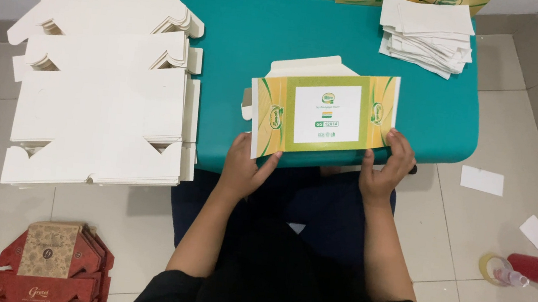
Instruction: Manually folding and assembling cardboard snack boxes from flat templates.
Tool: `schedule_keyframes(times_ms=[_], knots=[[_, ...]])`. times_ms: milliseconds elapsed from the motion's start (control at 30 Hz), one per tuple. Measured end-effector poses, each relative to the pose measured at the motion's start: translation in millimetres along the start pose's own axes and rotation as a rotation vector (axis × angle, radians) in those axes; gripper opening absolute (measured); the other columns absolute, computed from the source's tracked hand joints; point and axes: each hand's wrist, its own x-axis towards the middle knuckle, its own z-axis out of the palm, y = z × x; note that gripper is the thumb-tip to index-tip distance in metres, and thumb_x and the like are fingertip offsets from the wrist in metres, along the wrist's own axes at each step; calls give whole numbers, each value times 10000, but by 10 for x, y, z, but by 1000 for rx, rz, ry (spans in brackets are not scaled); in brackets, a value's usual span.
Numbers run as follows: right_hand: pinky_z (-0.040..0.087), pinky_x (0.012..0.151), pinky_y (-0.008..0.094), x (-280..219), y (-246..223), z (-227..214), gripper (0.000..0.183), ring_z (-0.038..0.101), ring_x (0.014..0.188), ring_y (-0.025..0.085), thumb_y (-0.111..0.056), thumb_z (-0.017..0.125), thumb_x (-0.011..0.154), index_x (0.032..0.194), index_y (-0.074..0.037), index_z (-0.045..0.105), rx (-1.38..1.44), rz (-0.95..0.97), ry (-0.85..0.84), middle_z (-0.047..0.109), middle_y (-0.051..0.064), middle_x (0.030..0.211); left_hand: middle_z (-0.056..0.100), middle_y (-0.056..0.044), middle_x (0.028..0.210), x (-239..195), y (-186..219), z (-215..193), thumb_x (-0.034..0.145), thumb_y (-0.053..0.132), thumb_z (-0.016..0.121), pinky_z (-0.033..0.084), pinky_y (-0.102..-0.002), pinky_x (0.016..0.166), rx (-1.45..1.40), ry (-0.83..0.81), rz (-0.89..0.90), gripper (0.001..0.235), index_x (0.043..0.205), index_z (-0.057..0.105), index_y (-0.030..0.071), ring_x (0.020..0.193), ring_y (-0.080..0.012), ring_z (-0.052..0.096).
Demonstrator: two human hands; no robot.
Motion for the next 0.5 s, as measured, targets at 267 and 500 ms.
schedule_keyframes(times_ms=[267,500], knots=[[359,781,364,119,-48,-271,492,466,1006,354,-173,629,919,1280,68,396,90,50,144,344,244,1313,660,-159,746,176,42,40,859,171,690,477,-412,758,-151,69,-92,194,937,634,3,718,-337,643],[42,1116,573,27,-692,-101,384,429,1311,386,-178,642,877,1227,-27,600,-24,-108,-268,504,218,1358,674,-95,731,392,-62,147,890,192,667,471,-381,759,63,81,-208,297,1122,620,12,679,-240,668]])
